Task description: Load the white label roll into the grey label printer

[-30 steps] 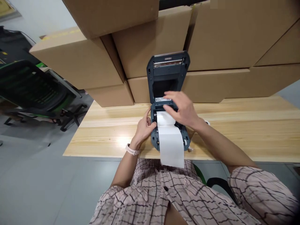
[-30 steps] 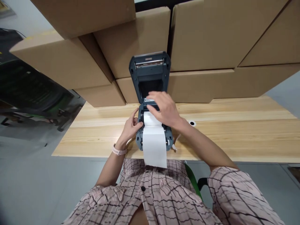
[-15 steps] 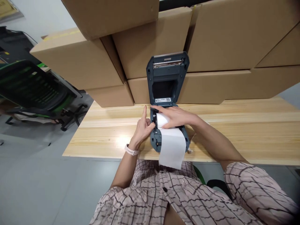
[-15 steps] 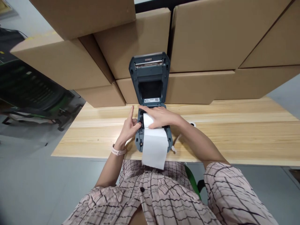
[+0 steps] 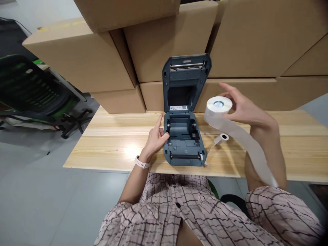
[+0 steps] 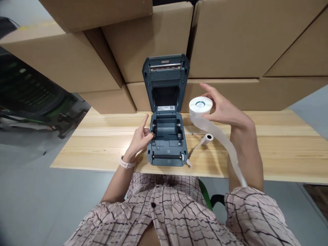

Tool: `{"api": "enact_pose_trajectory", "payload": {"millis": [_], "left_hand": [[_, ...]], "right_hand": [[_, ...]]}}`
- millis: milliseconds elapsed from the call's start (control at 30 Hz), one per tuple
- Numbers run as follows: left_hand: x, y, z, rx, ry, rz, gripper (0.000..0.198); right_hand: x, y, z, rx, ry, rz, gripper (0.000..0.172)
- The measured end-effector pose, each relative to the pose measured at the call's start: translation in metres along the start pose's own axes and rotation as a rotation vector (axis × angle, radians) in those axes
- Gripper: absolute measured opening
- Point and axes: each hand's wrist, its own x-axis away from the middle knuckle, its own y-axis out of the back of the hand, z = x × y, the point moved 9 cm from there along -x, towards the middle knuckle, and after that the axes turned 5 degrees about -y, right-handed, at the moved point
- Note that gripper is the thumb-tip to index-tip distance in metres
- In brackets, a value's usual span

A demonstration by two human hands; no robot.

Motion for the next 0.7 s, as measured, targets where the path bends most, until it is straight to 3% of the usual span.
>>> {"api": "enact_pose_trajectory", "payload": {"millis": [167, 300, 467, 600, 700], "left_hand": [[0.0, 0.001, -0.002, 0.049, -0.016, -0.014, 0.1], [0.0, 0.002, -0.002, 0.059, -0.015, -0.027, 0.098], [0.0, 0.003, 0.003, 0.041, -0.011, -0.036, 0.098], [0.001, 0.003, 0.002, 0.061, -0.017, -0.043, 0.095], [0.001, 0.003, 0.0, 0.079, -0.016, -0.042, 0.092]], "right_hand": [[-0.003, -0.035, -0.052, -0.157, -0.24, 0.0, 0.125], [-0.005, -0.062, -0.064, -0.294, -0.247, 0.023, 0.124], [0.001, -0.064, -0.081, -0.348, -0.228, 0.023, 0.128], [0.046, -0.045, -0.102, -0.47, -0.317, -0.009, 0.082], [0.086, -0.05, -0.11, -0.515, -0.38, 0.138, 0.066]]}}
